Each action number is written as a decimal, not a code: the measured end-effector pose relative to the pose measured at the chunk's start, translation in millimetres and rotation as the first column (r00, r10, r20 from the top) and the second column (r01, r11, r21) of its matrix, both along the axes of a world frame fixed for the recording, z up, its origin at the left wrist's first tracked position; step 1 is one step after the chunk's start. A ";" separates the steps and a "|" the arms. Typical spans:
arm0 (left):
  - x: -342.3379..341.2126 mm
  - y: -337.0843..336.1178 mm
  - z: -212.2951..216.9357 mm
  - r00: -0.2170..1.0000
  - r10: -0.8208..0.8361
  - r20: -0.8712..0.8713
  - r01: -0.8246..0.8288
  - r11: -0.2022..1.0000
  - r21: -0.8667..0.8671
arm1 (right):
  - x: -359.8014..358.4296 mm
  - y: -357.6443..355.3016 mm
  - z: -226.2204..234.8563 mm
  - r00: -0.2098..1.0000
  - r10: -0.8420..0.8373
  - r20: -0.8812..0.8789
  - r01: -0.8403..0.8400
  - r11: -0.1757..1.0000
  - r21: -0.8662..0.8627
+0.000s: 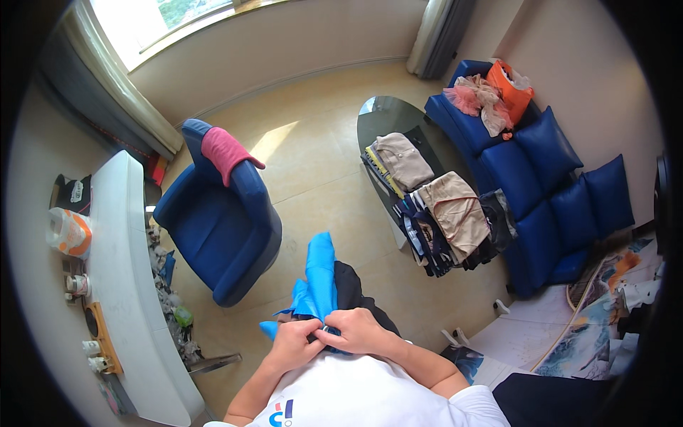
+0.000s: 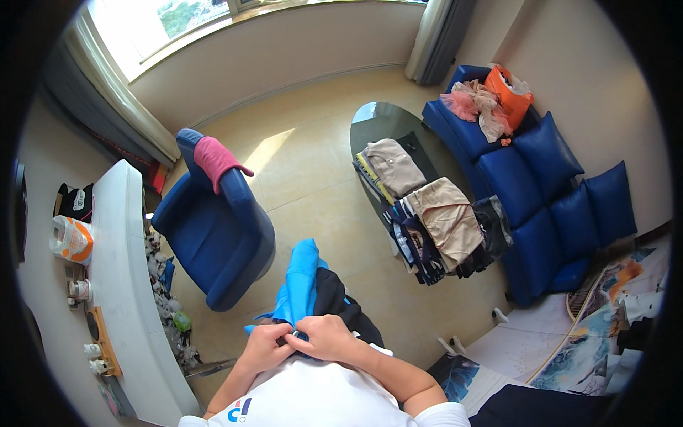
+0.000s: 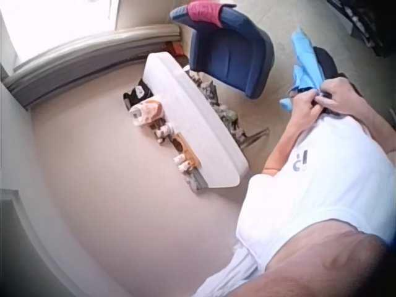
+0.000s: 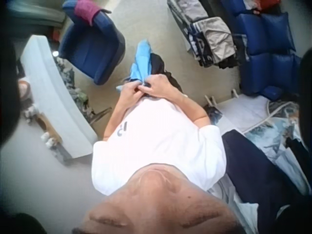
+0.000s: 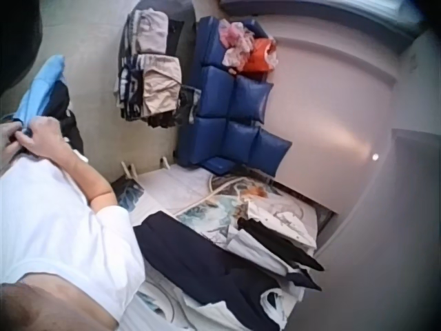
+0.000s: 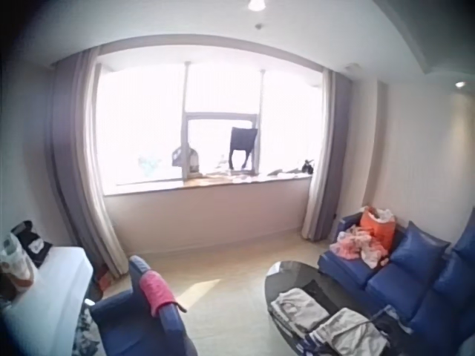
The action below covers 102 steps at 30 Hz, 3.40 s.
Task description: The person folds various garments including a pink cloth, a blue shirt, a beige jacket, and striped pants. The person places the folded items on a glass coffee table in a living room.
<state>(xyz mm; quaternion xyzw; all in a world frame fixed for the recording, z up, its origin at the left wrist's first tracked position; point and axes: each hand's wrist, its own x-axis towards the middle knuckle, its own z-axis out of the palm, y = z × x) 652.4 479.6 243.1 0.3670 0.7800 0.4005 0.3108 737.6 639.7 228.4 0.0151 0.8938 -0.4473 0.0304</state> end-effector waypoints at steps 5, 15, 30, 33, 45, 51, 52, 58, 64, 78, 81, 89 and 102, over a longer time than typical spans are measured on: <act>-9.3 2.3 5.7 0.997 -0.075 -0.003 0.075 0.997 0.021 | -2.3 2.8 4.6 0.996 0.084 0.033 -0.081 0.992 -0.092; -8.3 7.5 10.2 0.990 -0.117 -0.075 0.105 0.984 -0.147 | 2.4 -5.1 8.1 0.995 0.096 -0.012 -0.093 0.984 0.151; -12.0 0.1 17.6 0.998 0.048 0.029 -0.050 0.997 0.067 | -8.0 -0.5 -30.1 0.982 0.031 0.188 0.113 0.700 -0.705; -7.9 -9.3 10.4 0.996 0.083 0.007 -0.084 0.991 0.104 | -11.0 -5.3 -40.3 0.947 0.114 0.300 0.187 0.562 -0.806; -11.4 -45.4 6.8 0.975 0.212 0.061 -0.218 0.969 0.118 | -25.4 -40.8 -23.2 0.918 0.098 0.384 0.305 0.445 -0.842; -16.6 -72.6 1.5 0.944 0.245 0.222 -0.271 0.958 0.093 | -30.0 -67.9 -26.2 0.966 0.064 0.248 0.170 0.565 -0.807; -18.4 -76.8 -0.6 0.947 0.240 0.213 -0.267 0.957 0.110 | -30.6 -72.7 -26.9 0.968 0.060 0.243 0.168 0.565 -0.808; -38.2 -119.4 -9.1 0.806 0.494 0.326 -0.575 0.783 0.235 | -31.9 -83.4 -29.5 0.947 -0.223 0.230 0.318 0.564 -0.762; -111.4 -291.4 -47.4 0.077 0.868 0.491 -0.930 -0.115 0.350 | 0.4 -0.7 -52.3 0.362 -0.869 0.338 0.631 -0.038 -0.775; -79.4 -269.3 -35.4 0.437 0.688 0.579 -0.866 0.148 0.478 | -28.0 -24.2 -22.5 0.484 -0.868 0.109 0.511 0.179 -0.841; -50.3 -203.3 -10.7 0.688 0.539 0.486 -0.725 0.541 0.427 | -52.7 -96.2 -12.6 0.742 -0.614 0.270 0.498 0.234 -0.835; -15.1 -150.0 -15.1 0.934 0.295 0.202 -0.351 0.865 0.358 | -79.8 -158.0 32.4 0.978 0.192 0.077 -0.022 0.467 -0.884; -131.6 -153.8 -35.9 0.251 0.652 0.715 -0.942 -0.006 0.336 | -136.7 -98.9 30.4 0.997 0.061 -0.047 -0.059 0.219 -0.974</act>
